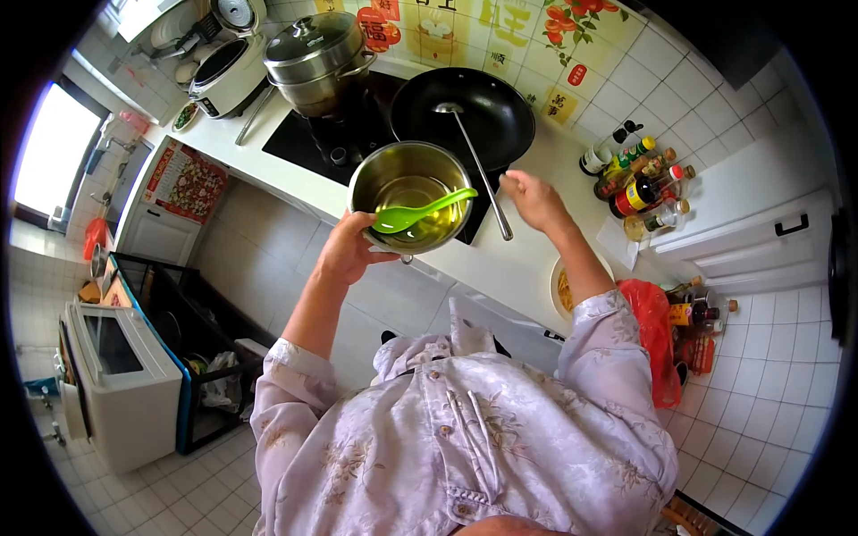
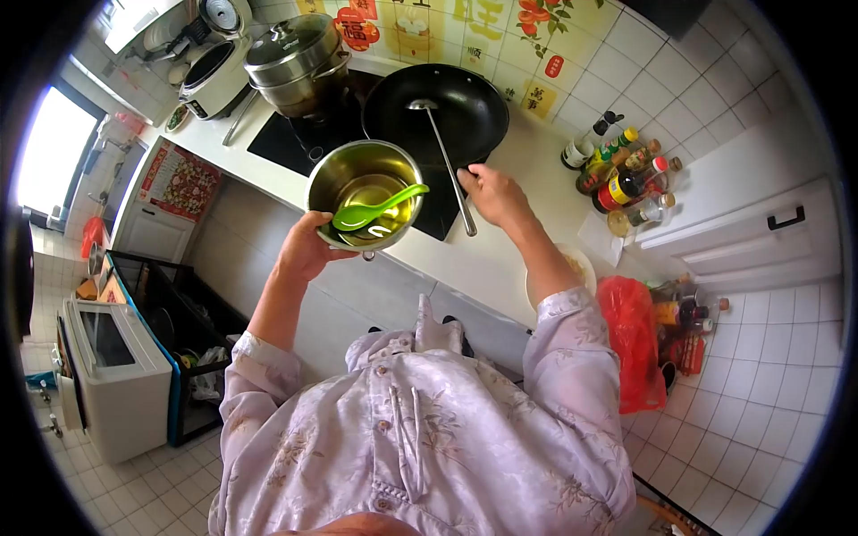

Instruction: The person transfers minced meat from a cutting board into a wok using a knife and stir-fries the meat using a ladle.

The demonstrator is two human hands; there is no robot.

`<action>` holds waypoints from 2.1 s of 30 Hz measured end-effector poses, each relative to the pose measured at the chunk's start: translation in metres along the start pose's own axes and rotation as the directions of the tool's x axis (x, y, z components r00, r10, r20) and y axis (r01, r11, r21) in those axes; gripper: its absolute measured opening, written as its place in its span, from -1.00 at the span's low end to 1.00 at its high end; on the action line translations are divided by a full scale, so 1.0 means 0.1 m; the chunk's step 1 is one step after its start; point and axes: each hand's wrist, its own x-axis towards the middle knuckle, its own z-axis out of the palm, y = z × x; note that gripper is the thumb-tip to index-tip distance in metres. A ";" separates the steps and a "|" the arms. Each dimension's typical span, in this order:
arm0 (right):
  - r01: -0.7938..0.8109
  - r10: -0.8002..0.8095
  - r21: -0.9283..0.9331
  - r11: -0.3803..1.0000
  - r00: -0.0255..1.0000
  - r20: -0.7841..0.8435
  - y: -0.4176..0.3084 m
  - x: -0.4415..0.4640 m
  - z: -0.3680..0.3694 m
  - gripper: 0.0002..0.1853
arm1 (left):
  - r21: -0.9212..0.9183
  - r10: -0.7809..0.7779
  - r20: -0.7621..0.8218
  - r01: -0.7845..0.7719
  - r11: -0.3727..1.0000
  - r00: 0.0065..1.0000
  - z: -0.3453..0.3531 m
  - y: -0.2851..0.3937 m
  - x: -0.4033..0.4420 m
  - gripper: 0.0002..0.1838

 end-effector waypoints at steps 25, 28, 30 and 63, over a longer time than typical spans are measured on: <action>-0.064 0.053 -0.327 0.943 0.998 -0.042 0.23 -0.42 0.33 -0.59 | -0.003 0.118 -0.078 -0.119 0.993 0.990 -0.36 0.25 -0.04 -0.57; -0.099 0.065 -0.267 0.958 0.989 -0.134 0.43 -0.26 0.22 -0.60 | 0.014 0.130 -0.132 -0.129 0.992 0.983 -0.33 0.30 -0.07 -0.56; -0.112 0.087 -0.285 0.952 0.991 -0.098 0.46 -0.30 0.02 -0.60 | 0.022 0.139 -0.086 -0.138 0.990 0.986 -0.35 0.31 -0.06 -0.55; 0.332 -0.288 0.303 0.893 0.940 -0.182 -0.62 0.28 0.01 -0.69 | 0.132 0.239 -0.186 -0.217 0.967 0.953 0.07 0.36 0.57 -0.45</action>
